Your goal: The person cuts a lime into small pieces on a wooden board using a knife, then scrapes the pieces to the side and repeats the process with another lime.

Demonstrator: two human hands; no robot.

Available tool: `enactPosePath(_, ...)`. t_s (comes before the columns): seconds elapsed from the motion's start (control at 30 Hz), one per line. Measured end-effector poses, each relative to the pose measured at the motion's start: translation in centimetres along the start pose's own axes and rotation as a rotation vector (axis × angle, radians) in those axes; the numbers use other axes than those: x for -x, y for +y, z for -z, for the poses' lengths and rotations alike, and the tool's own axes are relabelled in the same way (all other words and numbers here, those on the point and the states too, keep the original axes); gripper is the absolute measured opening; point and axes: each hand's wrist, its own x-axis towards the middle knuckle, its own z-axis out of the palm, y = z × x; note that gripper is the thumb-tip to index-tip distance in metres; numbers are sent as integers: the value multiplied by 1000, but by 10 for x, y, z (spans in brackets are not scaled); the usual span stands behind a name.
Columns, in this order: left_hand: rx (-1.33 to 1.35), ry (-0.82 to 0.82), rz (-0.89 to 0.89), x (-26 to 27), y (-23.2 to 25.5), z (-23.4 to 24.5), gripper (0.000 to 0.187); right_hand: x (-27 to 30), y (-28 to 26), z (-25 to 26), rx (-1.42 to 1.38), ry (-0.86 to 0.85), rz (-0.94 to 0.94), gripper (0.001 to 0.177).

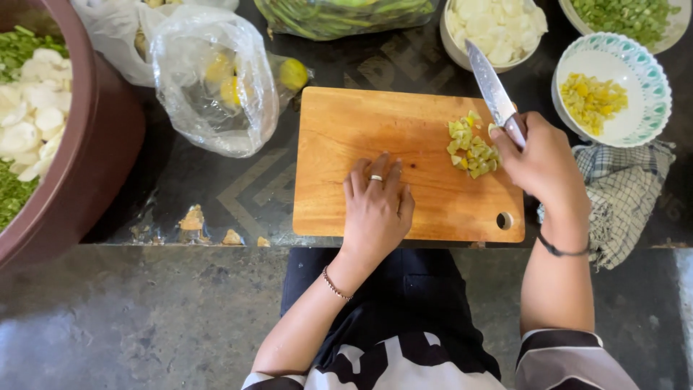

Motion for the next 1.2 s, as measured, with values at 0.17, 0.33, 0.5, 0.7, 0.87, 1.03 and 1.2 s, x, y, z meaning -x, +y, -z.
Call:
enactPosePath(0.17, 90, -24, -16, -4, 2, 12, 52, 24, -41, -11, -86, -193, 24, 27)
enactPosePath(0.33, 152, -41, -27, -1, 0, 12, 56, 40, -58, -38, -115, -224, 134, 25)
enactPosePath(0.5, 176, -36, -23, 1, -1, 9, 41, 47, -47, -40, -226, -205, 206, 23)
enactPosePath(0.7, 170, -6, -38, -8, 4, 10, 38, 72, -45, -17, -308, -163, 110, 26)
enactPosePath(0.87, 171, -9, -35, -6, 4, 6, 25, 98, -46, -7, -266, -168, 3, 26)
enactPosePath(1.03, 172, -9, -18, -2, 1, 3, 16, 121, -53, -5, -263, -158, 11, 24)
enactPosePath(1.2, 204, -16, 3, -10, 5, 9, 14, 132, -56, -10, -110, -150, 77, 24)
